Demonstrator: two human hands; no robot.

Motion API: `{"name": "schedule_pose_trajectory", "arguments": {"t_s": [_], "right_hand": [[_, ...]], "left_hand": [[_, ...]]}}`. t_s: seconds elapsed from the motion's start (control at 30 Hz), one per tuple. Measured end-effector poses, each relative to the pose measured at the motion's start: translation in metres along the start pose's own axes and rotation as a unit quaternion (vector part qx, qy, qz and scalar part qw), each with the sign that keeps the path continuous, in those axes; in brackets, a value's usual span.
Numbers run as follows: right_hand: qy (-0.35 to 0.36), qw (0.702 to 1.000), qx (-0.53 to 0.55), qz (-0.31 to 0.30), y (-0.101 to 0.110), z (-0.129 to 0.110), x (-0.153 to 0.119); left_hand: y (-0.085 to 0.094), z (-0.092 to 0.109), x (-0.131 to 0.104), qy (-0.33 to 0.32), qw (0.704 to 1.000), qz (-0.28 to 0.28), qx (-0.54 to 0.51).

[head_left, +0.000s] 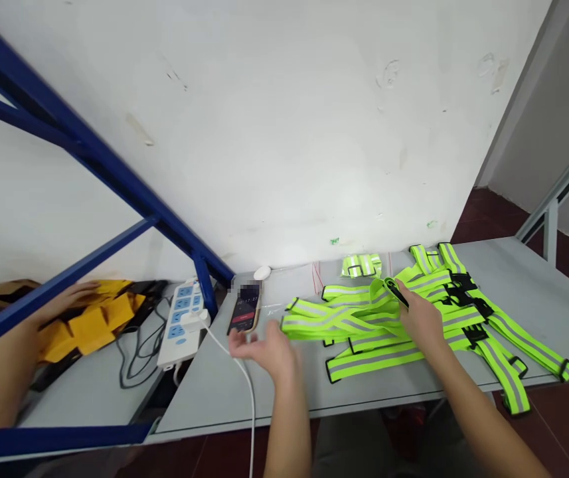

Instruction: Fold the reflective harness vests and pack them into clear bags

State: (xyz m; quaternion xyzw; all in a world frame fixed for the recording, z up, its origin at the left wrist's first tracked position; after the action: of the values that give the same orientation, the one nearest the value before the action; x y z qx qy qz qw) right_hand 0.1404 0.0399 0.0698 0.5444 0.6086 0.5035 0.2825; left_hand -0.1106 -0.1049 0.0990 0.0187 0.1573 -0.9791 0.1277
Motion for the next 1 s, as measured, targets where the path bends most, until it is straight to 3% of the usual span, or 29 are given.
{"name": "schedule_pose_trajectory", "arguments": {"t_s": [0.07, 0.13, 0.17, 0.2, 0.3, 0.33, 0.4, 0.5, 0.63, 0.73, 0.83, 1.0], "right_hand": [[0.012, 1.000, -0.009, 0.010, 0.001, -0.007, 0.000], [0.025, 0.999, -0.020, 0.020, 0.002, -0.015, 0.000], [0.032, 0.999, -0.026, 0.026, 0.003, -0.019, 0.000], [0.039, 0.998, -0.031, 0.034, 0.004, -0.023, 0.001], [0.064, 0.996, -0.027, 0.063, 0.009, -0.031, 0.001], [0.075, 0.994, -0.021, 0.075, 0.011, -0.034, 0.001], [0.094, 0.991, -0.013, 0.098, 0.013, -0.038, -0.002], [0.111, 0.987, 0.001, 0.118, 0.010, -0.045, -0.010], [0.108, 0.975, 0.171, 0.090, -0.001, -0.051, -0.024], [-0.012, 0.938, 0.343, 0.044, -0.012, -0.042, -0.023], [-0.138, 0.903, 0.406, 0.000, -0.016, -0.031, -0.014], [-0.185, 0.894, 0.395, -0.101, -0.005, -0.026, 0.000]], "left_hand": [[0.000, 0.002, -0.011, -0.043, 0.999, -0.026, 0.000], [-0.015, 0.000, -0.036, -0.032, 0.988, -0.151, 0.015], [-0.028, -0.005, -0.055, 0.006, 0.962, -0.269, 0.039], [-0.040, -0.013, -0.076, 0.049, 0.916, -0.390, 0.075], [-0.060, -0.034, -0.123, 0.085, 0.830, -0.534, 0.135], [-0.063, -0.041, -0.133, 0.088, 0.813, -0.556, 0.151], [-0.067, -0.053, -0.145, 0.104, 0.796, -0.573, 0.165], [-0.068, -0.062, -0.142, 0.150, 0.818, -0.538, 0.135], [-0.069, -0.059, -0.121, 0.161, 0.837, -0.506, 0.131], [-0.068, -0.060, -0.113, 0.166, 0.810, -0.550, 0.120], [-0.062, -0.067, -0.113, 0.156, 0.787, -0.586, 0.114], [-0.057, -0.078, -0.120, 0.121, 0.786, -0.589, 0.143]]}}
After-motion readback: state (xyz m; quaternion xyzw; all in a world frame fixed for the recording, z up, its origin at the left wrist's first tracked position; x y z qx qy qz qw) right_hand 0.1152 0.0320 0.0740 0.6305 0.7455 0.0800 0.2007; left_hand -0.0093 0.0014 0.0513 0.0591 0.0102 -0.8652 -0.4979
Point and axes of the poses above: each hand's wrist, its own x-axis towards the middle knuckle, its own y-axis out of the back of the hand, z = x × y, the point moved 4 cm from there along x, towards the middle knuckle, and after that the axes turned 11 degrees about z, right-handed, at the moved point
